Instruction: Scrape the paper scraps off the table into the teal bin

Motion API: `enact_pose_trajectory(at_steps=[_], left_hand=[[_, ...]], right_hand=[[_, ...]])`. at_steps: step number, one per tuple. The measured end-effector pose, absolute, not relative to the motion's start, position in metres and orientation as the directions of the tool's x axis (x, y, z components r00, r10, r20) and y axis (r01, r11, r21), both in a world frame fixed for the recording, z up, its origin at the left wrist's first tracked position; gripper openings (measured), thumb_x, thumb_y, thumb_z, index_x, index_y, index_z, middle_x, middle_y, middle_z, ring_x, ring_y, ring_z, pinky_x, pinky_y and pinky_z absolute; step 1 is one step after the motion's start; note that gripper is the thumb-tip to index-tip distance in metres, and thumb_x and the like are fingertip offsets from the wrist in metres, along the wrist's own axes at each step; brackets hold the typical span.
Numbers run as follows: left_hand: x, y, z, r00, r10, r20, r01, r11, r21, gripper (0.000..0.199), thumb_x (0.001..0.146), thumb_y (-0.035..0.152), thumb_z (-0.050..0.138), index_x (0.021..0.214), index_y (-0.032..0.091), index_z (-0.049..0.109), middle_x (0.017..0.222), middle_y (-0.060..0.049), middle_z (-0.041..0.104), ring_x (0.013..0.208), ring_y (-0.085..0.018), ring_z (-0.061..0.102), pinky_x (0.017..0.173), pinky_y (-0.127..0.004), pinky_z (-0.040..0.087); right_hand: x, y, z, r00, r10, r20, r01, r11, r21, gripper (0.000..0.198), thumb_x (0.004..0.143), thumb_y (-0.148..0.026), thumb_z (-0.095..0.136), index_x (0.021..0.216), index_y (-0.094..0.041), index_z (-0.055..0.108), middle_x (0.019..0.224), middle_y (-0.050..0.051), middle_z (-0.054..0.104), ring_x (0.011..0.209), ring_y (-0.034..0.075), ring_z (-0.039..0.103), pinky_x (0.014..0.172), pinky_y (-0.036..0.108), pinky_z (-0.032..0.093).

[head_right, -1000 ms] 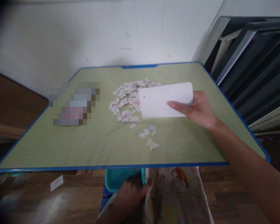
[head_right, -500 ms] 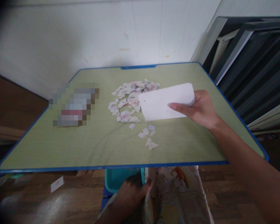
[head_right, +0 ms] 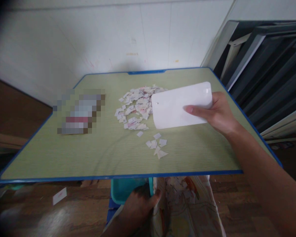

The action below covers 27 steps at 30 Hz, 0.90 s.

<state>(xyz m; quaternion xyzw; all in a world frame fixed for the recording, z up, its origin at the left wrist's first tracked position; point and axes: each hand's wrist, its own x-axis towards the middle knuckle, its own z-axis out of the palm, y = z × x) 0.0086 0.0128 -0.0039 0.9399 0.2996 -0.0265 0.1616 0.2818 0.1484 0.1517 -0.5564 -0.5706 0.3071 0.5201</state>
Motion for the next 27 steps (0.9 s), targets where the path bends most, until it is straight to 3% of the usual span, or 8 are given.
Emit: enact_pose_trajectory(at_steps=[6,15,27], left_hand=[[0.007,0.012,-0.005,0.827,0.551,-0.116,0.559,-0.781,0.279,0.037,0.079,0.021,0.038,0.116,0.025,0.034,0.077,-0.005,0.055,0.071,-0.024,0.052,0.057,-0.035,0.042],[0.009,0.014,-0.002,0.823,0.556,-0.115,0.566,-0.786,0.249,0.035,0.079,0.023,0.041,0.113,0.025,0.035,0.077,-0.005,0.055,0.071,-0.023,0.052,0.057,-0.035,0.041],[0.007,0.014,0.0,0.825,0.544,-0.151,0.564,-0.789,0.243,0.04,0.078,0.022,0.041,0.116,0.024,0.032,0.077,-0.006,0.056,0.07,-0.023,0.053,0.058,-0.035,0.042]], right_hand=[[0.281,0.147,0.153,-0.051,0.994,0.095,0.307,0.106,-0.946,0.016,0.054,-0.015,0.067,0.069,-0.021,0.064,0.065,-0.005,0.063,0.051,0.008,0.055,0.045,0.017,0.044],[0.275,0.149,0.143,-0.076,0.985,0.157,0.286,0.172,-0.943,0.015,0.055,-0.013,0.066,0.068,-0.02,0.064,0.064,-0.006,0.062,0.05,0.005,0.052,0.043,0.013,0.042],[0.27,0.155,0.139,-0.322,0.947,-0.004,0.209,0.067,-0.976,0.023,0.057,-0.013,0.064,0.078,-0.02,0.065,0.074,-0.003,0.065,0.058,0.008,0.057,0.053,0.018,0.047]])
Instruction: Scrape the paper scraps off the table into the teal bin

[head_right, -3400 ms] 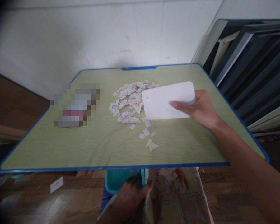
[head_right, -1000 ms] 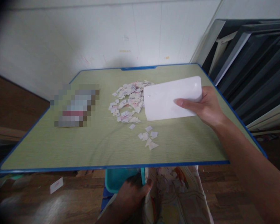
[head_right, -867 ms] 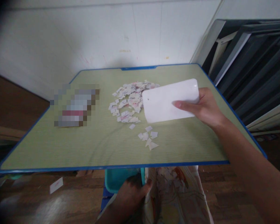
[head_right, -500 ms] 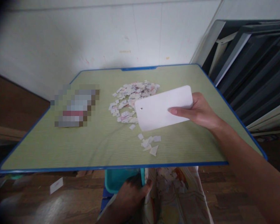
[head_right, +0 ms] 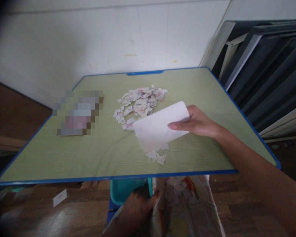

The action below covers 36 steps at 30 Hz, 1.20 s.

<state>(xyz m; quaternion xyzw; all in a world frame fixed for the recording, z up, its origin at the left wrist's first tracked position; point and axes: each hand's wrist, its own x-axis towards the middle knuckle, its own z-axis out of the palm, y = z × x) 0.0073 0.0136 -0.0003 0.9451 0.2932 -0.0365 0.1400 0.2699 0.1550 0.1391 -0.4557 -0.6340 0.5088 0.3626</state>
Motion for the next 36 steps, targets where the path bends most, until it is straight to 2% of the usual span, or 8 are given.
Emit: enact_pose_trajectory(at_steps=[9,13,18,30,36], left_hand=[[0.008,0.015,0.004,0.827,0.539,-0.16,0.562,-0.795,0.229,0.042,0.077,0.019,0.043,0.116,0.024,0.03,0.081,-0.006,0.055,0.073,-0.023,0.052,0.057,-0.034,0.042],[0.008,0.013,0.0,0.818,0.549,-0.169,0.575,-0.786,0.229,0.043,0.076,0.017,0.042,0.116,0.026,0.03,0.074,-0.003,0.055,0.068,-0.023,0.052,0.055,-0.034,0.041],[0.008,0.013,-0.002,0.822,0.549,-0.15,0.569,-0.788,0.235,0.043,0.076,0.019,0.04,0.118,0.025,0.03,0.077,-0.005,0.055,0.067,-0.023,0.051,0.055,-0.034,0.041],[0.008,0.013,-0.001,0.818,0.568,-0.093,0.573,-0.787,0.227,0.041,0.076,0.018,0.041,0.116,0.025,0.034,0.076,-0.004,0.054,0.068,-0.022,0.05,0.057,-0.033,0.04],[0.006,0.012,-0.006,0.83,0.549,-0.103,0.556,-0.796,0.237,0.042,0.074,0.017,0.04,0.115,0.025,0.034,0.073,-0.004,0.054,0.064,-0.022,0.05,0.052,-0.033,0.04]], right_hand=[[0.27,0.154,0.141,-0.442,0.892,-0.094,0.202,-0.003,-0.979,0.025,0.054,-0.013,0.064,0.078,-0.021,0.065,0.074,-0.003,0.066,0.06,0.011,0.059,0.052,0.019,0.047],[0.274,0.153,0.144,-0.54,0.834,-0.115,0.163,-0.03,-0.986,0.025,0.055,-0.005,0.062,0.077,-0.016,0.064,0.074,-0.003,0.065,0.06,0.009,0.059,0.052,0.016,0.046],[0.278,0.152,0.147,-0.625,0.772,-0.115,0.132,-0.04,-0.99,0.03,0.058,0.001,0.058,0.078,-0.019,0.064,0.074,-0.006,0.065,0.061,0.006,0.058,0.052,0.011,0.044],[0.285,0.149,0.152,-0.635,0.761,-0.134,0.153,-0.046,-0.987,0.033,0.057,0.003,0.059,0.08,-0.02,0.065,0.069,-0.007,0.065,0.057,0.005,0.058,0.049,0.009,0.044],[0.288,0.151,0.15,-0.527,0.85,-0.017,0.099,0.042,-0.994,0.031,0.057,0.001,0.06,0.075,-0.023,0.065,0.069,-0.01,0.064,0.056,0.003,0.057,0.048,0.007,0.043]])
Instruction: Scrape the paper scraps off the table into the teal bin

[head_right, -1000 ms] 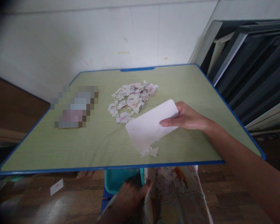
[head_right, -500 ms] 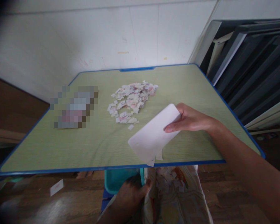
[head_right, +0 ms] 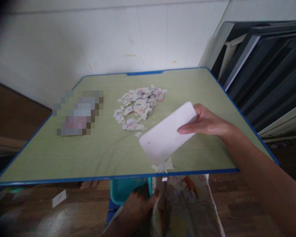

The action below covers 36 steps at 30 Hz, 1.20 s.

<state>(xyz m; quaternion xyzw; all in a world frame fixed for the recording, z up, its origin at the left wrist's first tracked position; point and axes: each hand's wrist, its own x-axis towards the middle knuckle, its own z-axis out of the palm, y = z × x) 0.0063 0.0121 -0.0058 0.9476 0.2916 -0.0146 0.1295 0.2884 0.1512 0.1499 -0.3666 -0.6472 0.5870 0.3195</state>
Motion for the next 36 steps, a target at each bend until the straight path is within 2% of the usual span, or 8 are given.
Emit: enact_pose_trajectory(at_steps=[8,15,20,25,29,32,36], left_hand=[[0.0081,0.014,-0.0014,0.82,0.546,-0.17,0.572,-0.781,0.249,0.041,0.077,0.018,0.037,0.117,0.025,0.033,0.08,-0.006,0.055,0.072,-0.024,0.051,0.057,-0.035,0.042],[0.0062,0.0135,-0.0023,0.829,0.531,-0.176,0.56,-0.786,0.261,0.042,0.078,0.019,0.038,0.119,0.024,0.032,0.072,-0.004,0.055,0.066,-0.023,0.051,0.056,-0.035,0.041],[0.007,0.015,0.0003,0.82,0.551,-0.156,0.572,-0.778,0.26,0.038,0.079,0.019,0.039,0.116,0.025,0.035,0.082,-0.006,0.056,0.074,-0.023,0.051,0.059,-0.034,0.041],[0.0059,0.0131,-0.0006,0.815,0.548,-0.189,0.579,-0.777,0.246,0.039,0.078,0.02,0.041,0.116,0.026,0.035,0.077,-0.004,0.056,0.068,-0.022,0.052,0.056,-0.033,0.041],[0.0057,0.0122,-0.0021,0.812,0.559,-0.168,0.583,-0.778,0.234,0.039,0.077,0.021,0.042,0.116,0.026,0.034,0.076,-0.004,0.056,0.067,-0.022,0.052,0.056,-0.033,0.041],[0.0065,0.0134,-0.0023,0.825,0.549,-0.13,0.564,-0.791,0.237,0.038,0.078,0.022,0.04,0.115,0.024,0.034,0.08,-0.006,0.056,0.071,-0.024,0.052,0.055,-0.034,0.041],[0.0068,0.0136,-0.0033,0.837,0.536,-0.113,0.547,-0.804,0.235,0.039,0.078,0.021,0.037,0.117,0.023,0.032,0.074,-0.005,0.055,0.066,-0.023,0.051,0.053,-0.035,0.041]], right_hand=[[0.2811,0.1537,0.1442,-0.547,0.829,-0.116,0.143,-0.044,-0.989,0.028,0.056,-0.002,0.062,0.078,-0.018,0.065,0.069,-0.006,0.064,0.058,0.006,0.058,0.05,0.01,0.044],[0.2868,0.1518,0.1482,-0.605,0.789,-0.104,0.132,-0.03,-0.991,0.029,0.056,0.0,0.061,0.075,-0.022,0.065,0.067,-0.009,0.064,0.054,0.004,0.058,0.046,0.009,0.043],[0.2872,0.1522,0.146,-0.338,0.94,0.04,0.049,0.061,-0.997,0.026,0.059,-0.007,0.062,0.078,-0.025,0.064,0.072,-0.008,0.065,0.058,0.006,0.059,0.053,0.012,0.046],[0.2837,0.1562,0.1458,-0.167,0.986,0.021,0.124,0.042,-0.991,0.019,0.06,-0.011,0.063,0.075,-0.021,0.064,0.07,-0.006,0.064,0.054,0.005,0.056,0.049,0.013,0.044],[0.2836,0.1573,0.1454,-0.216,0.974,-0.063,0.218,-0.015,-0.976,0.018,0.059,-0.014,0.064,0.076,-0.018,0.064,0.068,-0.005,0.063,0.054,0.006,0.055,0.048,0.014,0.043],[0.2862,0.1564,0.1459,-0.304,0.943,-0.133,0.265,-0.05,-0.963,0.019,0.058,-0.015,0.065,0.077,-0.017,0.063,0.067,-0.004,0.063,0.053,0.006,0.055,0.047,0.014,0.042],[0.2896,0.1551,0.1491,-0.442,0.873,-0.205,0.283,-0.081,-0.956,0.019,0.057,-0.014,0.064,0.076,-0.016,0.063,0.066,-0.004,0.063,0.053,0.007,0.056,0.046,0.014,0.042]])
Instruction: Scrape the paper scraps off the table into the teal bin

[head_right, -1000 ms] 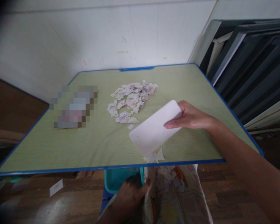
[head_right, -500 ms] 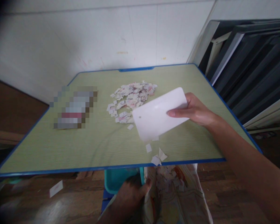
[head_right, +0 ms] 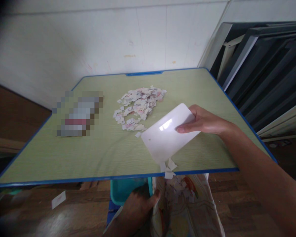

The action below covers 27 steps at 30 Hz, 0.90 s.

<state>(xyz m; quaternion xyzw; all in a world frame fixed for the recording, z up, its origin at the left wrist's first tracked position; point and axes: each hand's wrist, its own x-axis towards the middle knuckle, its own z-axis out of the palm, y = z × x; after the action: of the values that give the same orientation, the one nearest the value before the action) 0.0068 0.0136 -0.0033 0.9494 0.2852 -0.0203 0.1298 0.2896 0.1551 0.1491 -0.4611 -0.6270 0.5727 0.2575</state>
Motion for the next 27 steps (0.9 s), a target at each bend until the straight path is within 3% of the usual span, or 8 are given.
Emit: enact_pose_trajectory(at_steps=[5,11,14,19,27], left_hand=[[0.007,0.013,-0.003,0.83,0.545,-0.117,0.556,-0.799,0.229,0.039,0.077,0.02,0.038,0.116,0.024,0.034,0.072,-0.005,0.053,0.068,-0.024,0.051,0.055,-0.035,0.041],[0.008,0.014,-0.001,0.818,0.556,-0.148,0.575,-0.782,0.241,0.039,0.078,0.019,0.037,0.116,0.026,0.034,0.077,-0.006,0.054,0.07,-0.024,0.051,0.055,-0.035,0.041],[0.008,0.013,-0.002,0.817,0.557,-0.148,0.576,-0.777,0.254,0.042,0.077,0.019,0.039,0.118,0.026,0.031,0.08,-0.006,0.055,0.071,-0.024,0.051,0.058,-0.036,0.042],[0.008,0.014,-0.001,0.808,0.56,-0.181,0.589,-0.763,0.265,0.043,0.077,0.019,0.041,0.118,0.027,0.03,0.086,-0.006,0.055,0.077,-0.024,0.052,0.061,-0.035,0.042],[0.01,0.017,0.008,0.829,0.527,-0.187,0.558,-0.801,0.219,0.043,0.078,0.019,0.043,0.118,0.025,0.028,0.085,-0.007,0.055,0.077,-0.023,0.051,0.061,-0.035,0.042]], right_hand=[[0.291,0.155,0.151,-0.532,0.814,-0.233,0.278,-0.092,-0.956,0.022,0.057,-0.013,0.063,0.08,-0.014,0.063,0.069,-0.003,0.064,0.056,0.008,0.057,0.048,0.014,0.043],[0.291,0.154,0.15,-0.583,0.798,-0.155,0.154,-0.079,-0.985,0.021,0.056,-0.006,0.063,0.073,-0.017,0.064,0.065,-0.006,0.063,0.055,0.006,0.057,0.046,0.011,0.041],[0.291,0.155,0.15,-0.467,0.878,-0.101,0.104,-0.058,-0.993,0.022,0.057,-0.008,0.063,0.076,-0.019,0.063,0.069,-0.006,0.064,0.056,0.007,0.057,0.049,0.013,0.044],[0.293,0.156,0.153,-0.23,0.968,-0.103,0.158,-0.067,-0.985,0.019,0.058,-0.01,0.064,0.075,-0.017,0.064,0.066,-0.004,0.063,0.05,0.005,0.055,0.046,0.013,0.042],[0.303,0.158,0.156,-0.144,0.982,-0.126,0.217,-0.093,-0.972,0.018,0.058,-0.014,0.064,0.075,-0.018,0.063,0.067,-0.003,0.063,0.052,0.007,0.055,0.045,0.015,0.041]])
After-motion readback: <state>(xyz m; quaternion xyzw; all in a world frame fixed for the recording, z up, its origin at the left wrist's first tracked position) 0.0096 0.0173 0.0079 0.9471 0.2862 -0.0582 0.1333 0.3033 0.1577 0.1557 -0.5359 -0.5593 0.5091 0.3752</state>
